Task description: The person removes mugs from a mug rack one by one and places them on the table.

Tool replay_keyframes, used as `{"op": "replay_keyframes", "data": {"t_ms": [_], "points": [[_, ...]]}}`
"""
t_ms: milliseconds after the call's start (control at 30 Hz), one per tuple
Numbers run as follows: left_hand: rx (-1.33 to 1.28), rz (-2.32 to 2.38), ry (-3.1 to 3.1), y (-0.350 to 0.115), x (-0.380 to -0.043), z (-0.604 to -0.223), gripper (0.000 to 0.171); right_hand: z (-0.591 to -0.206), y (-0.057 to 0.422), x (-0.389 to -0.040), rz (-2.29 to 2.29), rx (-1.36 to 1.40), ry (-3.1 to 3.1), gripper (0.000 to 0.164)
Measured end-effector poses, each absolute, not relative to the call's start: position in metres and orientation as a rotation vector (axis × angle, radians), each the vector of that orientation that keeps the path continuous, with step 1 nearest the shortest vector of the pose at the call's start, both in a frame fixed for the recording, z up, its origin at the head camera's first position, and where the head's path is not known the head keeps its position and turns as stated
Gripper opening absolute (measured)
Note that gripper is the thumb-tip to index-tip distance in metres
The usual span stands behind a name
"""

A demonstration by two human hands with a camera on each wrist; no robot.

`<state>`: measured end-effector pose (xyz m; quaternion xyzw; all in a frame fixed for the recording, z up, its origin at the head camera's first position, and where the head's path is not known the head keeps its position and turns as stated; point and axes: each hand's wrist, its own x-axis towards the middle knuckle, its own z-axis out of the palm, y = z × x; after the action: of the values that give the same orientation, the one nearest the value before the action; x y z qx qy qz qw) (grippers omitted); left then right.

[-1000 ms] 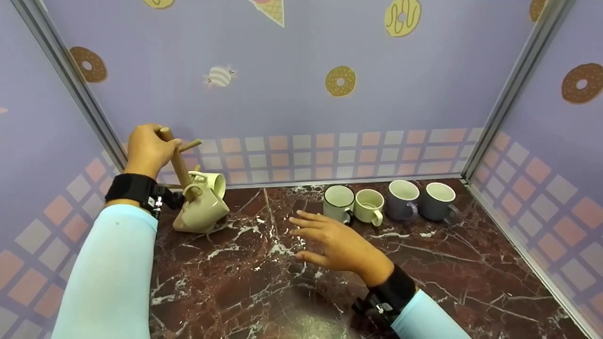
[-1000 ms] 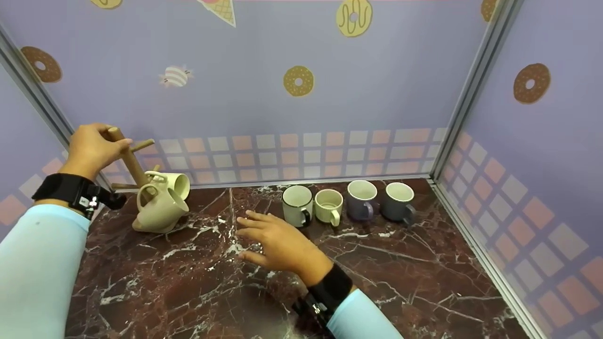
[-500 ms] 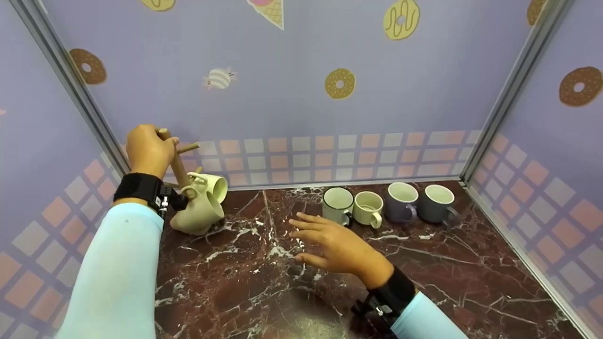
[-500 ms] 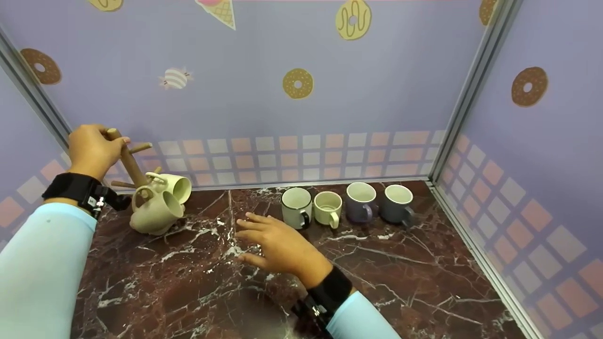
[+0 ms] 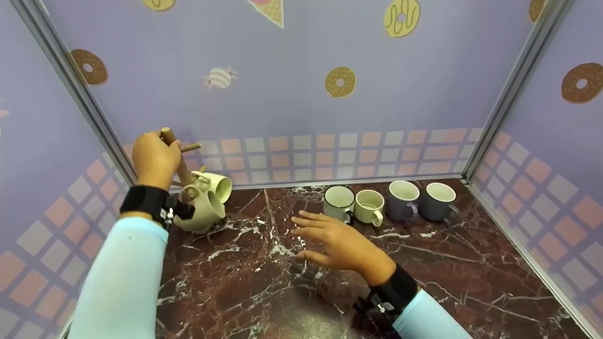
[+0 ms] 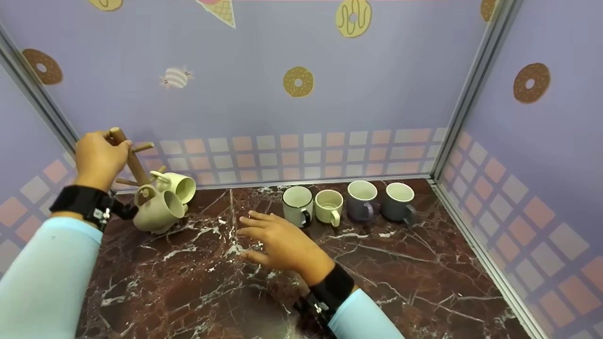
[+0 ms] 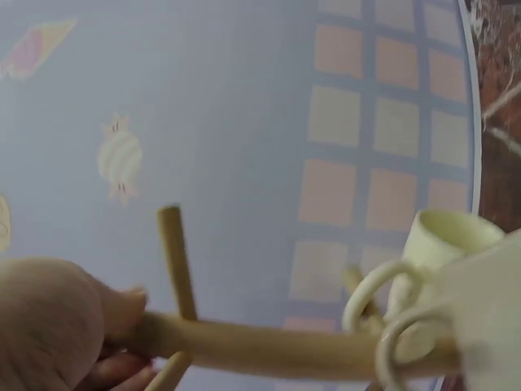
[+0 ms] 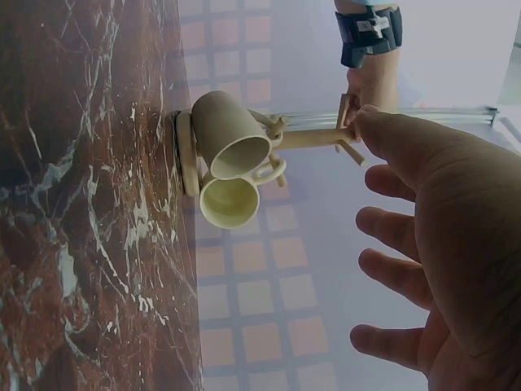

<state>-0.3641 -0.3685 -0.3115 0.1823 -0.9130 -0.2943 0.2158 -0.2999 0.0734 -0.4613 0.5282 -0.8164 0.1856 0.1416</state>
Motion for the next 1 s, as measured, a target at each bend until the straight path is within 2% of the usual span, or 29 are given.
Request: {"op": "replay_keyframes", "data": {"t_ms": [100, 200, 400, 600, 833, 1000], "points": [[0.524, -0.744, -2.465, -0.359, -0.36, -0.325, 0.059, -0.461, 0.075, -0.3, 0.544, 1.516, -2.342, 0.056], [0.463, -0.726, -2.326, -0.347, -0.353, -0.342, 0.057, -0.461, 0.076, -0.3, 0.549, 1.51, -2.331, 0.056], [0.202, -0.732, -2.002, -0.318, -0.341, -0.375, 0.028, -0.46, 0.079, -0.301, 0.534, 1.494, -2.348, 0.056], [0.047, -0.852, -1.871, -0.301, -0.331, -0.415, 0.017, -0.459, 0.08, -0.302, 0.532, 1.473, -2.367, 0.056], [0.152, -0.992, -1.711, -0.315, -0.324, -0.469, 0.021, -0.458, 0.081, -0.302, 0.519, 1.445, -2.413, 0.058], [0.248, -0.995, -1.809, -0.332, -0.321, -0.498, 0.052, -0.458, 0.083, -0.303, 0.517, 1.445, -2.396, 0.058]]}}
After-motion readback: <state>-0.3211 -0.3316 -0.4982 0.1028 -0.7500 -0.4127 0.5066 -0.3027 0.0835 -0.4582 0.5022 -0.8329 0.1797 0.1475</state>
